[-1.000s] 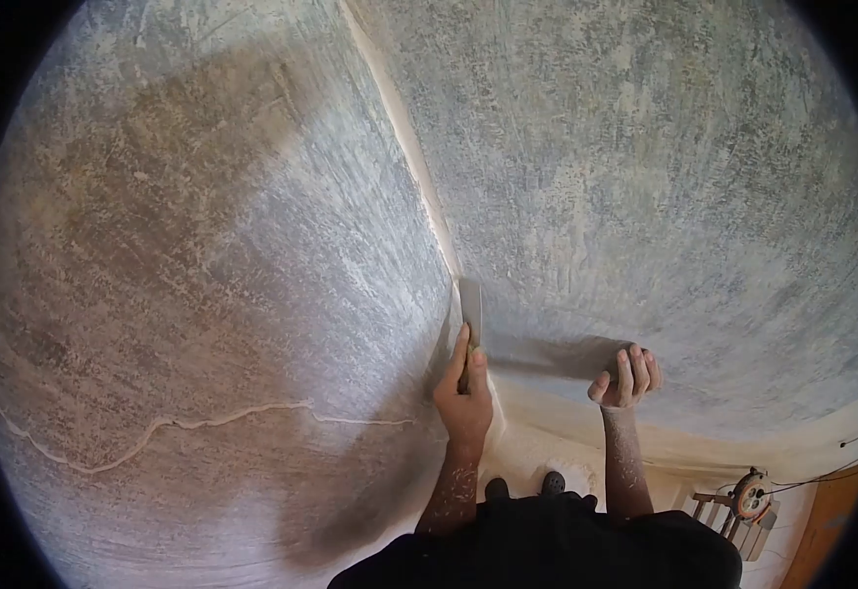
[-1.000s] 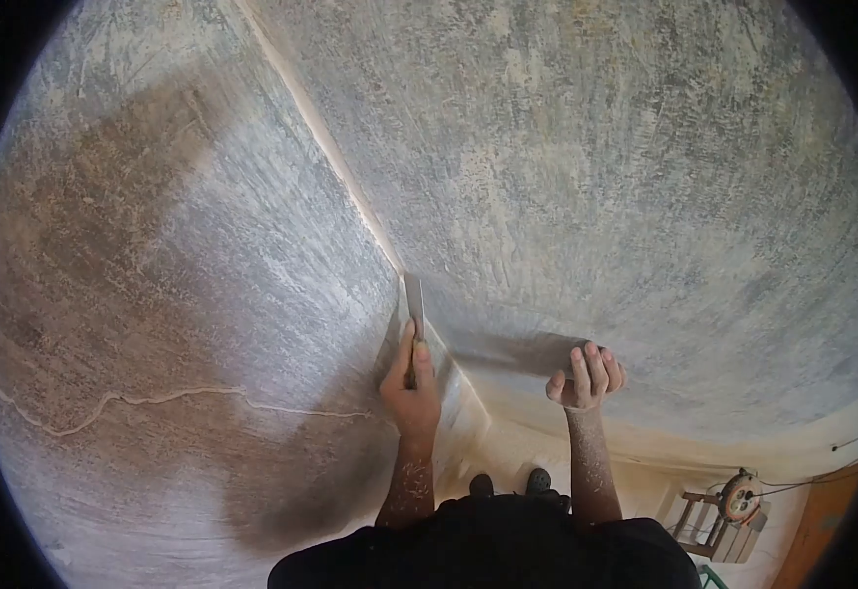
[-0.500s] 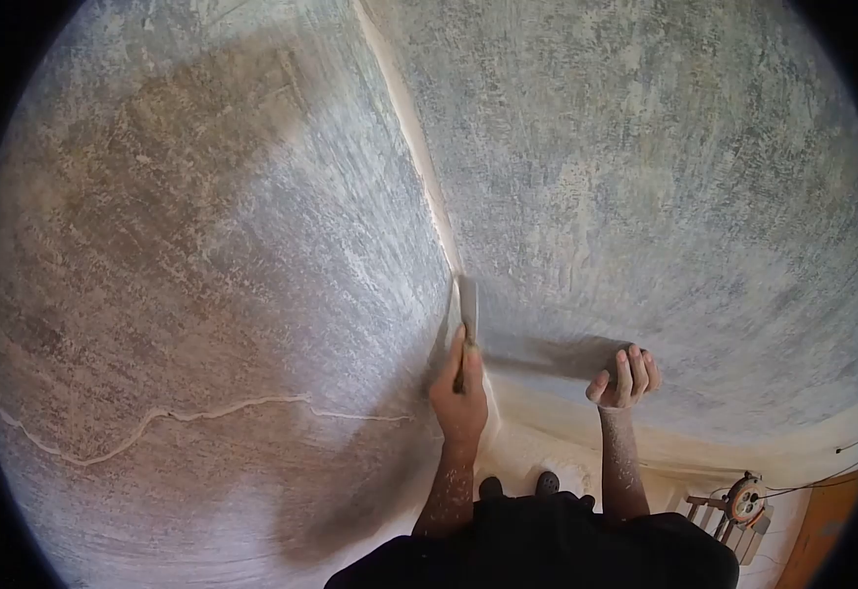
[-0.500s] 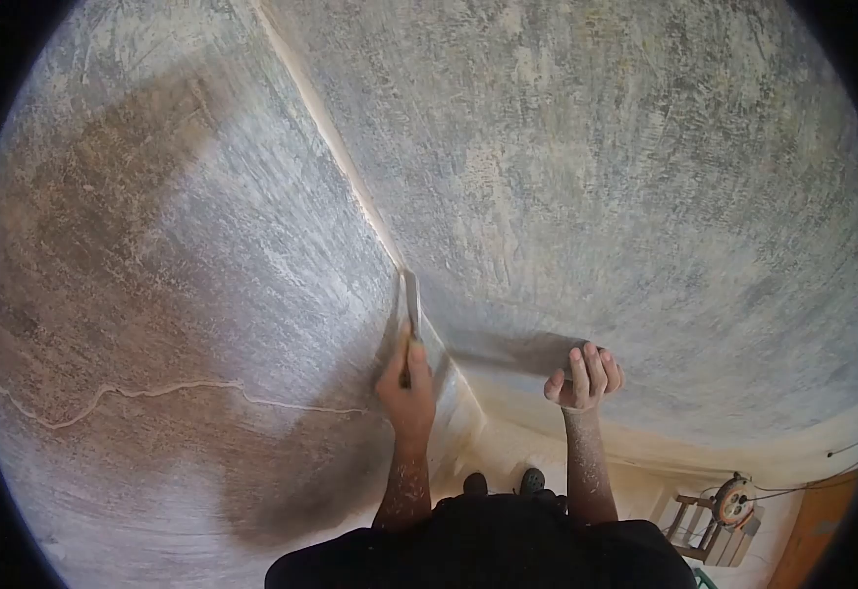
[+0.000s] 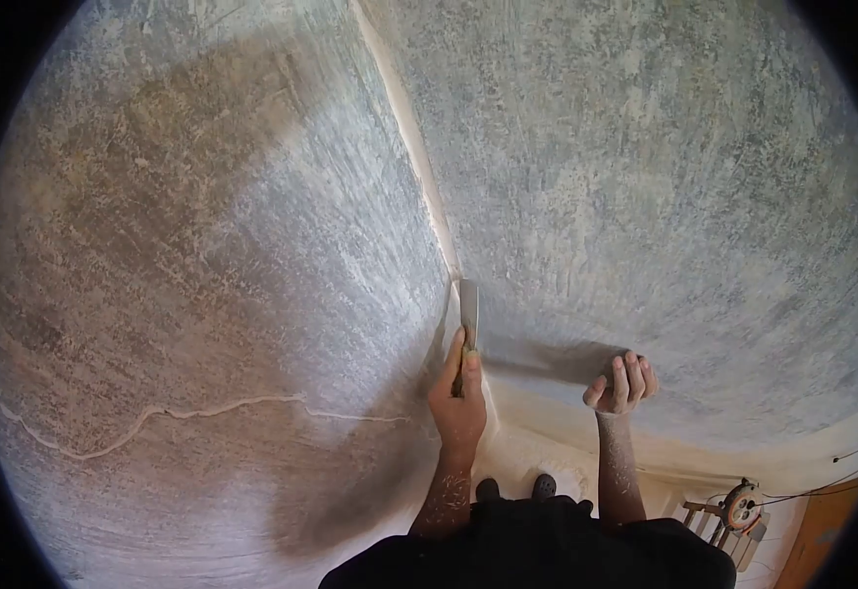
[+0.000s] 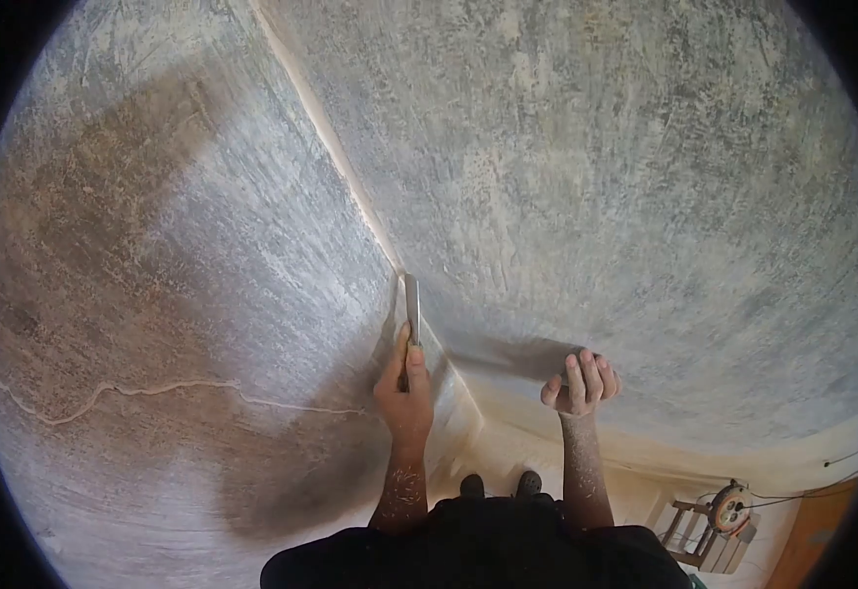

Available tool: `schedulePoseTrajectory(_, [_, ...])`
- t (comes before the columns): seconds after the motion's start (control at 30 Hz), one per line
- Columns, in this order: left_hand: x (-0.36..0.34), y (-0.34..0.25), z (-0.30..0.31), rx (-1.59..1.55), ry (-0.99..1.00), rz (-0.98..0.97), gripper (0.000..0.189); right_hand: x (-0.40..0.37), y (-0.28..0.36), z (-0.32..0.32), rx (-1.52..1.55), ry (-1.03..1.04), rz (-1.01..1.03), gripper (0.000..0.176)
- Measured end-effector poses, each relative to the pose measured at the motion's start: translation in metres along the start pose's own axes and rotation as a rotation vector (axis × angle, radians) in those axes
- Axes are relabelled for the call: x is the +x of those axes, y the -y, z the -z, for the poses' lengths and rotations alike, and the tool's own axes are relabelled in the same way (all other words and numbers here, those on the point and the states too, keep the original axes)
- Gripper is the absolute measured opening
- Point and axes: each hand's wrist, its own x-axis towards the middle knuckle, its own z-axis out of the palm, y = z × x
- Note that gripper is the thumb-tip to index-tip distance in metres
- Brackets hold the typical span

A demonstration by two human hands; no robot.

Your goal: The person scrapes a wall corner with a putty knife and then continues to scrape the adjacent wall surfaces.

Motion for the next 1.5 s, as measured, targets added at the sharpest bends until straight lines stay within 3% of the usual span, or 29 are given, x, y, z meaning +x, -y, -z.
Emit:
schedulePoseTrajectory(0.1, [-0.001, -0.004, 0.004, 0.0, -0.027, -0.027, 0.041, 0.0, 0.006, 0.005, 0.006, 0.024, -0.022, 0.038])
schedulePoseTrajectory(0.23, [0.0, 0.01, -0.001, 0.087, -0.097, -0.24, 0.038, 0.002, 0.003, 0.004, 0.006, 0.025, -0.016, 0.037])
schedulePoseTrajectory(0.3, [0.003, 0.001, -0.002, 0.088, -0.072, -0.187, 0.04, 0.0, 0.004, 0.003, 0.016, 0.01, -0.011, 0.037])
schedulePoseTrajectory(0.4, [0.003, -0.022, -0.003, 0.032, -0.029, 0.045, 0.043, 0.002, 0.005, 0.004, 0.015, 0.022, -0.017, 0.037])
schedulePoseTrajectory(0.67, [-0.004, -0.009, -0.012, 0.042, -0.099, 0.0, 0.042, 0.003, 0.006, 0.005, 0.015, 0.012, 0.019, 0.036])
schedulePoseTrajectory(0.77, [-0.009, 0.005, -0.016, 0.167, -0.126, -0.273, 0.042, 0.007, 0.002, 0.003, 0.016, 0.01, 0.019, 0.036])
schedulePoseTrajectory(0.83, [-0.002, -0.01, -0.012, 0.056, -0.069, -0.076, 0.042, 0.001, 0.004, 0.004, 0.026, 0.019, -0.014, 0.037])
schedulePoseTrajectory(0.9, [0.0, -0.014, -0.008, 0.041, -0.056, -0.034, 0.042, 0.0, 0.005, 0.004, 0.033, 0.007, -0.016, 0.037])
schedulePoseTrajectory(0.97, [-0.003, 0.003, -0.01, 0.111, -0.091, -0.155, 0.043, -0.001, 0.007, 0.006, 0.034, 0.011, -0.022, 0.037])
schedulePoseTrajectory(1.5, [0.0, -0.007, -0.008, 0.148, -0.073, -0.189, 0.044, 0.004, 0.009, 0.003, 0.012, 0.017, -0.038, 0.034])
